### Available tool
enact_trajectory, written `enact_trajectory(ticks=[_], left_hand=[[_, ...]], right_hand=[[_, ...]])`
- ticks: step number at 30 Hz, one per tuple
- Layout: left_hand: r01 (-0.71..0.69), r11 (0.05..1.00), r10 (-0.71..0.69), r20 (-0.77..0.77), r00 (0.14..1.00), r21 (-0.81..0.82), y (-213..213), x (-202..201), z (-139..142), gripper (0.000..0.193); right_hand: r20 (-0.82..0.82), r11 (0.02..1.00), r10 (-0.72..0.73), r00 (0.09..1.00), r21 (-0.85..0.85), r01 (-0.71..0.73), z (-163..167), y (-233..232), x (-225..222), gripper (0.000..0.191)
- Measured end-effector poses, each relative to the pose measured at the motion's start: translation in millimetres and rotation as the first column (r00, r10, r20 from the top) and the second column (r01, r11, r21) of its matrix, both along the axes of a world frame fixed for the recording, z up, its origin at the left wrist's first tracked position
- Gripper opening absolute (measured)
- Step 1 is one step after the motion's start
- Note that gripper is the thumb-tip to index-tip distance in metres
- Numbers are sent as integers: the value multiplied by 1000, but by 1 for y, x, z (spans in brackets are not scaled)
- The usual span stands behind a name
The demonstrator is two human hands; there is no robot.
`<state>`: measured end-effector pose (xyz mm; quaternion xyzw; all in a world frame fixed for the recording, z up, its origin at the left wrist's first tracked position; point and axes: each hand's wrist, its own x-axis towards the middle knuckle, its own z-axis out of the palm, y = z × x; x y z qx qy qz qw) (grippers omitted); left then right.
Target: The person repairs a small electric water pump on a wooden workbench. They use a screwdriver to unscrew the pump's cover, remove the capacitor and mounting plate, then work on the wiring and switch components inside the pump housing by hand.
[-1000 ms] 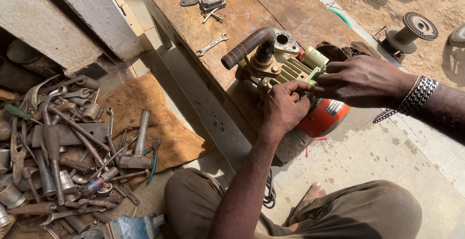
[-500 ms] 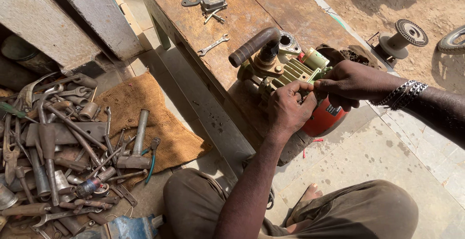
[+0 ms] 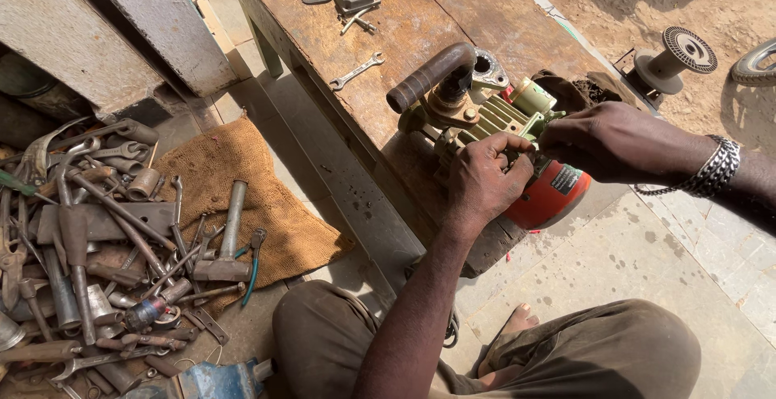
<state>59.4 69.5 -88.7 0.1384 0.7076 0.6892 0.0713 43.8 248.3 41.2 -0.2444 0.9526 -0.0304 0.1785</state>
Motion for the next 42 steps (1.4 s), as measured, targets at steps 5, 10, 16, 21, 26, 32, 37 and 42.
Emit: enact_trajectory(ticks=[5, 10, 16, 21, 26, 32, 37, 42], left_hand=[[-28, 995, 39, -112, 993, 95, 2, 2, -5, 19], [-49, 999, 51, -113, 992, 16, 1, 4, -4, 23], [-82, 993, 66, -173, 983, -89, 1, 4, 3, 23], [-59, 989, 32, -192, 981, -135, 0, 1, 2, 29], [-65, 990, 39, -195, 980, -127, 0, 1, 3, 26], [-68, 995, 59, -118, 991, -74, 2, 4, 1, 21], [-37, 999, 36, -57, 998, -7, 2, 4, 0, 22], [-13, 1000, 12, -40, 999, -15, 1, 1, -2, 22]], right_hand=[[434, 857, -451, 780, -35, 514, 9, -7, -3, 41], [425, 892, -377, 823, -74, 447, 8, -20, -5, 40], [196, 958, -221, 955, -140, 251, 0, -8, -5, 31], [-259, 878, 471, 843, 233, -419, -16, 12, -11, 49], [-358, 896, 443, 822, 213, -391, -21, 15, -10, 46], [125, 977, -152, 981, -130, 168, 1, 9, -9, 40], [361, 880, -475, 802, 190, 436, -1, -6, -21, 50], [453, 913, -335, 826, -60, 404, -8, -4, -24, 38]])
